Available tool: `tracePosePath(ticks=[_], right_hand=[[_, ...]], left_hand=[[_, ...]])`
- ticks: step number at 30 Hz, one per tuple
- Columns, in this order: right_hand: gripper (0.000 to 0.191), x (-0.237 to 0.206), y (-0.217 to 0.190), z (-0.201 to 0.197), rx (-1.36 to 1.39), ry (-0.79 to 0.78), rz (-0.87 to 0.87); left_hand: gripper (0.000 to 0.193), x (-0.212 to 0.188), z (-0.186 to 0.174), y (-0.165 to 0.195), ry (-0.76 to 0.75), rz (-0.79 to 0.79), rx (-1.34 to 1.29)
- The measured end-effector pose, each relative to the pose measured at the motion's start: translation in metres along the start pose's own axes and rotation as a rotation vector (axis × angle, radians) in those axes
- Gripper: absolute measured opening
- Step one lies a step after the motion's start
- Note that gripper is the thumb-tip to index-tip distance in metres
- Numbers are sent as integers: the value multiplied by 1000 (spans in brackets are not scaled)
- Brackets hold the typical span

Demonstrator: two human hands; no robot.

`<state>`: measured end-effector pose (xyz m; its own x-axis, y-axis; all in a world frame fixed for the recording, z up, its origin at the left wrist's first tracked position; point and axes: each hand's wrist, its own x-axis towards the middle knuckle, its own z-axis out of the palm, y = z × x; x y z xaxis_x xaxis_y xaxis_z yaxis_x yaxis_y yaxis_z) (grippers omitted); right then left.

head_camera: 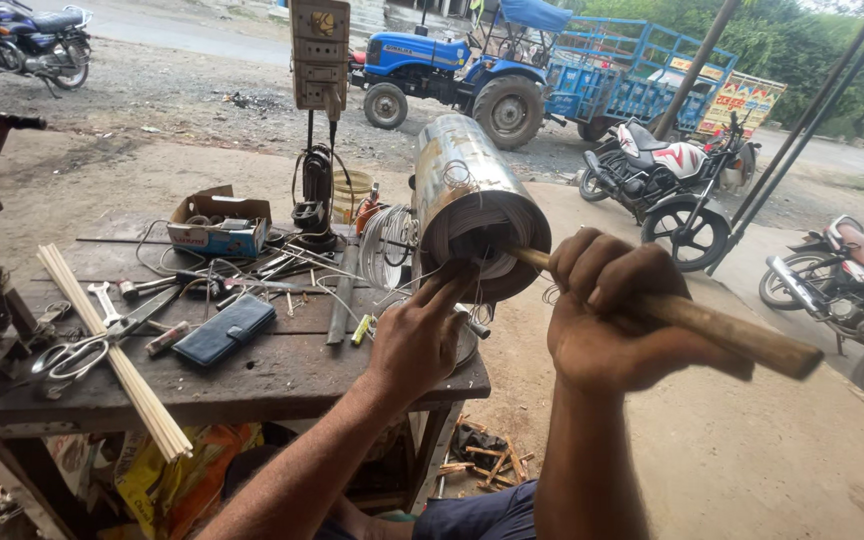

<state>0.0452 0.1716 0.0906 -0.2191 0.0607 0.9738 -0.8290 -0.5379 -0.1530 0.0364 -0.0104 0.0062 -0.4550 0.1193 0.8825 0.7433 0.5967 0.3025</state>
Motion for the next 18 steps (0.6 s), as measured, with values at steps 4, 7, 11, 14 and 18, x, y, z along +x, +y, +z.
tracePosePath(ticks=[4, 7, 11, 14, 18], right_hand=[[96, -11, -13, 1, 2, 37, -21], [96, -21, -19, 2, -21, 64, -39], [95, -35, -28, 4, -10, 116, -71], [91, -45, -34, 4, -92, 127, -74], [88, -53, -38, -2, -112, 103, -119]], left_hand=[[55, -1, 3, -2, 0, 2, 30], [55, -3, 4, -3, -4, 11, 47], [53, 1, 10, 1, -55, -4, 159], [64, 8, 11, 5, -148, 41, 359], [56, 18, 1, 12, -225, 129, 432]])
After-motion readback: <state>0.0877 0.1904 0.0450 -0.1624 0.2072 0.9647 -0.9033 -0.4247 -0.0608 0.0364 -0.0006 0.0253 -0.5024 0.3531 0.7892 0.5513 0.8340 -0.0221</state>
